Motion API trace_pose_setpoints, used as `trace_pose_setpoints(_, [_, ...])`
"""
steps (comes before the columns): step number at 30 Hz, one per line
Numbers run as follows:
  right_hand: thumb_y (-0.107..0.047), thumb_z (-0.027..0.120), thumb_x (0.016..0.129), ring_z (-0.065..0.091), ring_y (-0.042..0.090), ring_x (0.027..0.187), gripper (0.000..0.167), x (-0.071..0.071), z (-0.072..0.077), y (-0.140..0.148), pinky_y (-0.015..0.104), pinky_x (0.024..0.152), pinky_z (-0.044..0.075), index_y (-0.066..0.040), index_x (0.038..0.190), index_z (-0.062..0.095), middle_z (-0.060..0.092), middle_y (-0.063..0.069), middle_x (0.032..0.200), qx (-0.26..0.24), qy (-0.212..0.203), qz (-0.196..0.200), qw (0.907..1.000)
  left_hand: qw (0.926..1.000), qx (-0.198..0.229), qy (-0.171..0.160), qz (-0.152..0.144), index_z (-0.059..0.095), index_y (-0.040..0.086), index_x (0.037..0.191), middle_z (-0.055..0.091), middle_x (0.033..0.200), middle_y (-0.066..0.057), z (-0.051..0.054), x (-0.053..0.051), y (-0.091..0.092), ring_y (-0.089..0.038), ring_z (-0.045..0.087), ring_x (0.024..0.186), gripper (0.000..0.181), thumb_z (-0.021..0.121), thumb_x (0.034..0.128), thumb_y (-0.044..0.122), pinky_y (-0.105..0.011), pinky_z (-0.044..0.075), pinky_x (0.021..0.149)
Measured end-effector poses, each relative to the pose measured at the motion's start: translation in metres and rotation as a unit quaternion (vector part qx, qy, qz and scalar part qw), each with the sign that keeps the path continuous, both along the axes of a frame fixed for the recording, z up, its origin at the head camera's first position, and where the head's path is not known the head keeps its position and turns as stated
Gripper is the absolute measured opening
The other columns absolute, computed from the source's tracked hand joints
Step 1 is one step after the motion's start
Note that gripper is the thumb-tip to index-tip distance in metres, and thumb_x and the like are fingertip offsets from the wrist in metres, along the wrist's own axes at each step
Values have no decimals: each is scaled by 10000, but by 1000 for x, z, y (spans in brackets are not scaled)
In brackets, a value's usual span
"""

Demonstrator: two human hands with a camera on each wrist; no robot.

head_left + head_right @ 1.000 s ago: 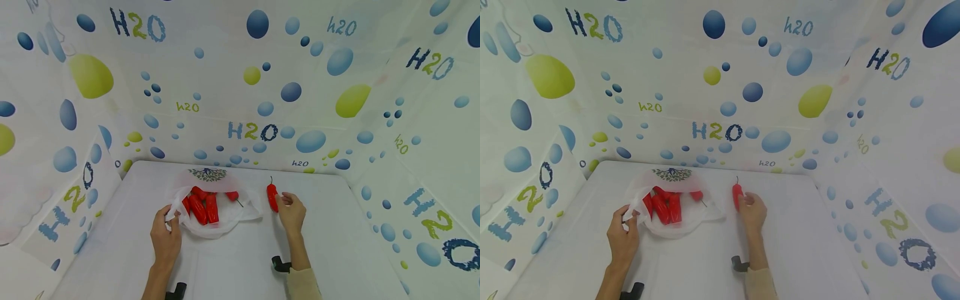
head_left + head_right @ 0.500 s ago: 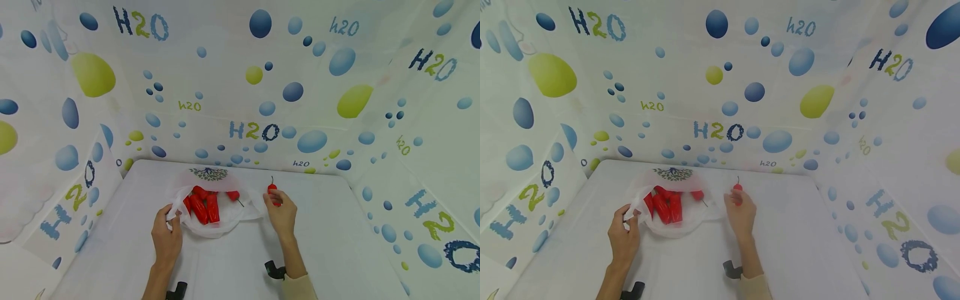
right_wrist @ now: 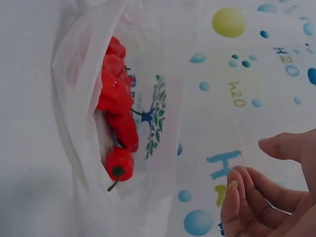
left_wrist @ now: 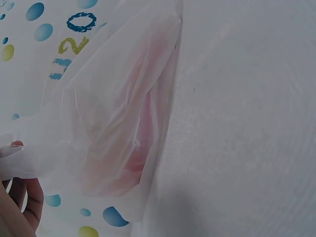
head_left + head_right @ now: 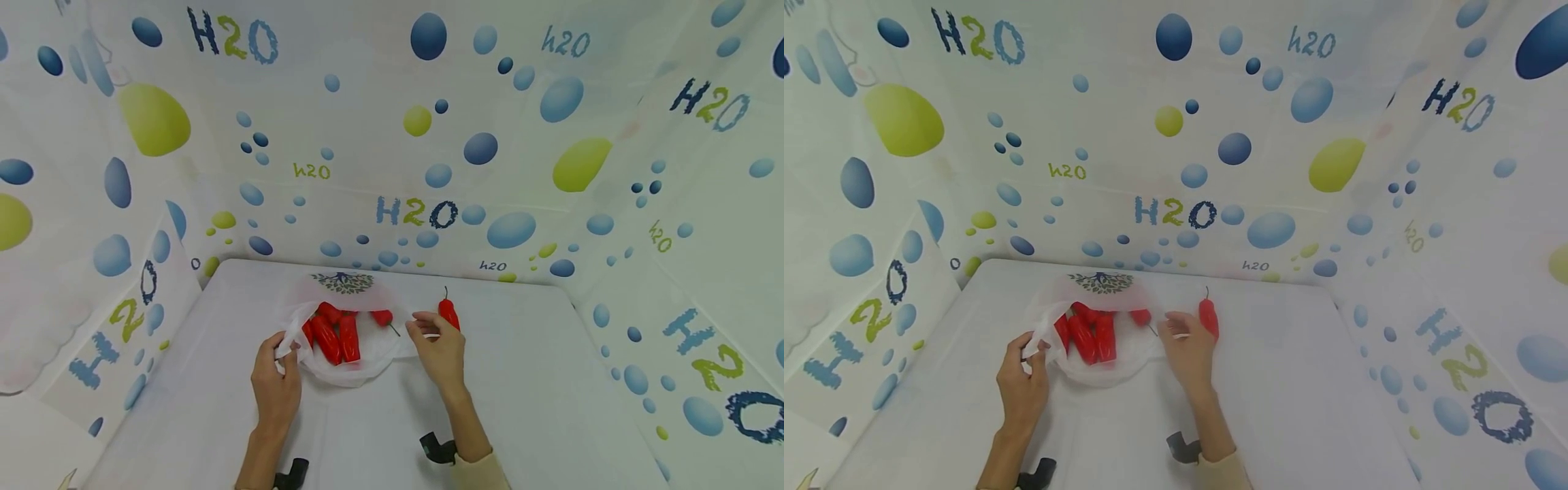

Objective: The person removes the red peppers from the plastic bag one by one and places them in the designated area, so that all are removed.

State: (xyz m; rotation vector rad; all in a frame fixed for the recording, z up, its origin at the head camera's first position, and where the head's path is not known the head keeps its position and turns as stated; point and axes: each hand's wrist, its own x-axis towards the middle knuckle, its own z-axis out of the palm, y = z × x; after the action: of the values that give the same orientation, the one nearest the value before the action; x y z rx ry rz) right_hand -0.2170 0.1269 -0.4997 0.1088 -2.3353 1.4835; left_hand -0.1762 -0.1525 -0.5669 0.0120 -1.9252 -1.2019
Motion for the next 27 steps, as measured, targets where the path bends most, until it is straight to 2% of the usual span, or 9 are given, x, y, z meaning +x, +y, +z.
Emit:
trace_pose_setpoints(8, [-253,789,944,685,115,878,178,1,-8,-18,289,771,581,-178,1105,778,748,-86,956,54,-28,371,9993,9999,58,-90,-5,616,-74,1257,683,1095,-167,1,1,-1,-204,578,950,280,582,979,-64,-73,406,962])
trace_pose_setpoints(15, [-202,776,948,686,155,872,227,3,-13,-32,273,769,581,-67,1131,773,753,-40,941,94,-21,596,9982,9999,63,-80,9,623,-52,1262,686,1110,-152,1,2,0,-197,576,952,287,592,977,-68,-70,404,960])
trace_pose_setpoints(18, [-195,773,950,688,153,873,210,3,-14,-38,267,774,583,-87,1130,773,751,-38,944,136,-90,680,9976,10000,78,-35,-9,627,-42,1265,688,1113,-144,0,2,1,-204,574,950,292,598,976,-69,-69,405,955])
trace_pose_setpoints(24, [-202,764,955,677,134,877,174,-2,-25,-50,261,789,580,-130,1114,772,743,-28,962,240,-224,821,9961,10000,57,-42,1,625,-43,1270,687,1132,-155,2,2,1,-204,582,962,289,615,982,-54,-63,402,973])
trace_pose_setpoints(27, [-185,765,949,672,140,866,193,-5,-33,-56,262,788,580,-87,1115,774,741,-14,954,254,-290,901,9952,10000,62,-66,14,623,-51,1267,689,1119,-158,2,2,1,-211,590,950,285,612,982,-57,-67,406,971])
